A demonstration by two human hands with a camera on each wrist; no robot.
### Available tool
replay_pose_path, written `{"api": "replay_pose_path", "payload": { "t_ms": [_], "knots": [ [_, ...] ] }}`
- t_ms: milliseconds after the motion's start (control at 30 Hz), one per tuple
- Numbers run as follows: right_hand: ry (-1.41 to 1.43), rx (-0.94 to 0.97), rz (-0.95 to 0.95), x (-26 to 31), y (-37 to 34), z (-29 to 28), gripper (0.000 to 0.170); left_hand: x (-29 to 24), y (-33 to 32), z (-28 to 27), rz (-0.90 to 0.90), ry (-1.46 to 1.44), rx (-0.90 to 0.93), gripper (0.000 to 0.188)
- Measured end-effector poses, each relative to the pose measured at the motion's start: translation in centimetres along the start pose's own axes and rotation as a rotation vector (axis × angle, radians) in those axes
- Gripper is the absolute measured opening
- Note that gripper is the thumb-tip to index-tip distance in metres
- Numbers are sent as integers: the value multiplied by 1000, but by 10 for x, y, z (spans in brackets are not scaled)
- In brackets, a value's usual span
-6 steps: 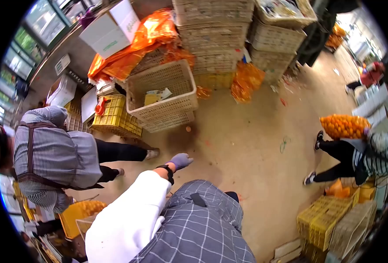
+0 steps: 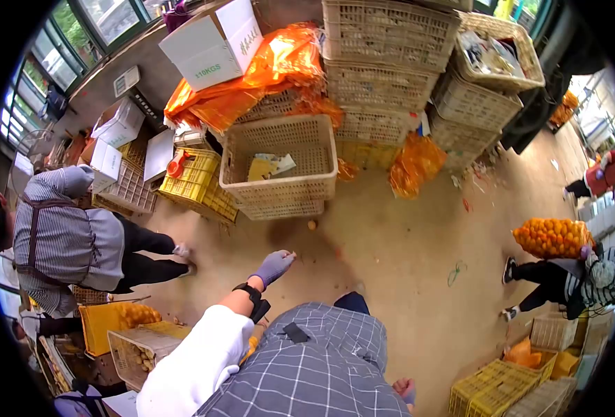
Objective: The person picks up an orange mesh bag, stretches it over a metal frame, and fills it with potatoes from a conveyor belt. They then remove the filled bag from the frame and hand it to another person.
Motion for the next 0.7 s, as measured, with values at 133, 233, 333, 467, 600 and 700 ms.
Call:
{"api": "replay_pose_path", "payload": {
  "t_ms": [133, 233, 333, 467, 600, 700],
  "knots": [
    [-101, -153, -29, 65, 48, 167, 29, -49, 45, -120, 228, -82, -574, 31],
    [-158, -70, -26, 104, 97, 261, 29, -93, 81, -219, 244, -204, -771, 31],
    [-224, -9, 1, 117, 157, 358, 23, -133, 100, -303, 217, -207, -896, 32],
    [-574, 17, 34, 106, 231, 504, 12, -151, 98, -394, 344, 136, -1271, 37],
    [-916, 123, -172, 64, 249, 694, 15, -188, 76, -549, 241, 724, -1663, 86],
    [-977, 333, -224, 14, 254, 809, 24, -194, 113, -678, 146, 1153, -1792, 86]
  ]
}}
Point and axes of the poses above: each hand's wrist, its own y-axis towards the middle knuckle, its own z-axis out of the palm, x = y × z, the point moved 5 cm from there along y, towards the middle knuckle, and after that the axes turned 13 degrees about y, right-handed, at the moved point
